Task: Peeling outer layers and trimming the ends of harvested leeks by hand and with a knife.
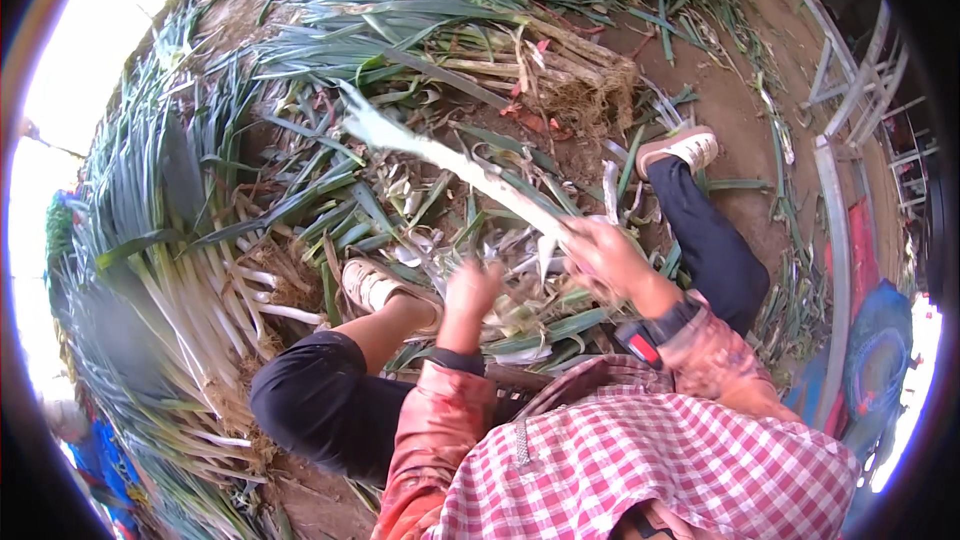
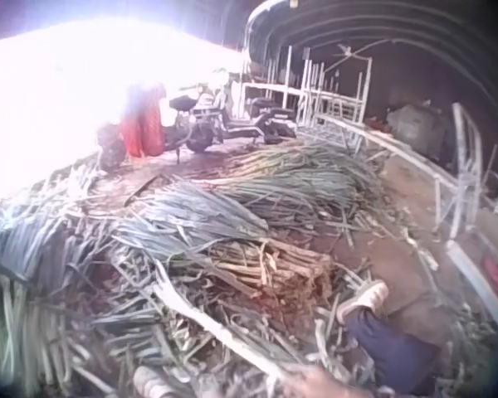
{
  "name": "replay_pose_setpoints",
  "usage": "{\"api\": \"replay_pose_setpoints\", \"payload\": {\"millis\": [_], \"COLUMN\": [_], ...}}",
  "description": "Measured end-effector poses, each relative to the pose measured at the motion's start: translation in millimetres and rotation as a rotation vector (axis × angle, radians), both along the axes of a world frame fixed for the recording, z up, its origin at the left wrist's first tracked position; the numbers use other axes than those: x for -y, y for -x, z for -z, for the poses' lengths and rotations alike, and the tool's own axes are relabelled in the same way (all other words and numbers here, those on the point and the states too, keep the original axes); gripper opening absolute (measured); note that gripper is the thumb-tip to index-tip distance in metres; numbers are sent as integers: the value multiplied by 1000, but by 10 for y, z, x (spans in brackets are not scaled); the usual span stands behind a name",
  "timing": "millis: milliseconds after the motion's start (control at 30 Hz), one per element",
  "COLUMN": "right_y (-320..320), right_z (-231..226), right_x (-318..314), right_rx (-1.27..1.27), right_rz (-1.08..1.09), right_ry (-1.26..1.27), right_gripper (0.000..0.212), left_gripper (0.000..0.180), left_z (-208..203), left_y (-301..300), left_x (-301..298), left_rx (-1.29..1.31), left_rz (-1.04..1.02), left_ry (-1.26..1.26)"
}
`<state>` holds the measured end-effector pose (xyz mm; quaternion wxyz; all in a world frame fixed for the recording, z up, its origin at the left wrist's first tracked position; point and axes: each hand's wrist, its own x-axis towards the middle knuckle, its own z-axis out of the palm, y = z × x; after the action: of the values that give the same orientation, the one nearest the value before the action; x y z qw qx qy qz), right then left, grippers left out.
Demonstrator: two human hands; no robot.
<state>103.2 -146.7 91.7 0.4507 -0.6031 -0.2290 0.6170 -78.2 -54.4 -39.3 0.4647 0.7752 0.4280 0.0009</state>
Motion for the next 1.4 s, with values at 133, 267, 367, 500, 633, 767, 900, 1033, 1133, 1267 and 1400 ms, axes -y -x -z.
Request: {"api": "replay_pose_setpoints", "payload": {"millis": [133,267,367,500,633,767,900,1033,1133,1267,1400], "right_y": [130,253,341,440,486,457,478,445,241,208,194], "right_z": [-433,-569,-601,-518,-433,-266,-226,-134,-203,-346,-321], "right_x": [425,648,717,787,816,854,505,260,414,723,966], "right_rx": [171,538,715,720,492,-149,-502,-696,-712,-804,-925], "right_rz": [-160,-308,-348,-334,-299,-91,48,179,141,86,94], "right_ry": [-35,-154,-177,-208,-96,-11,-6,79,58,34,95], "right_gripper": [45,46,47,47,46,43,31,22,24,27,30], "left_gripper": [40,32,30,27,23,19,18,28,44,57,38], "left_z": [-439,-594,-605,-444,-648,-457,214,85,-205,-779,-874], "left_y": [28,170,186,167,100,191,-46,-355,-213,-113,-68], "left_x": [-573,-671,-648,-710,-627,-685,-222,336,-144,-529,-663], "left_rx": [573,885,877,858,949,1111,560,175,228,854,1121], "left_rz": [-1031,-1229,-1247,-1297,-1421,-1482,-701,-306,-710,-1066,-986], "left_ry": [494,447,447,350,420,940,726,310,547,786,847]}}
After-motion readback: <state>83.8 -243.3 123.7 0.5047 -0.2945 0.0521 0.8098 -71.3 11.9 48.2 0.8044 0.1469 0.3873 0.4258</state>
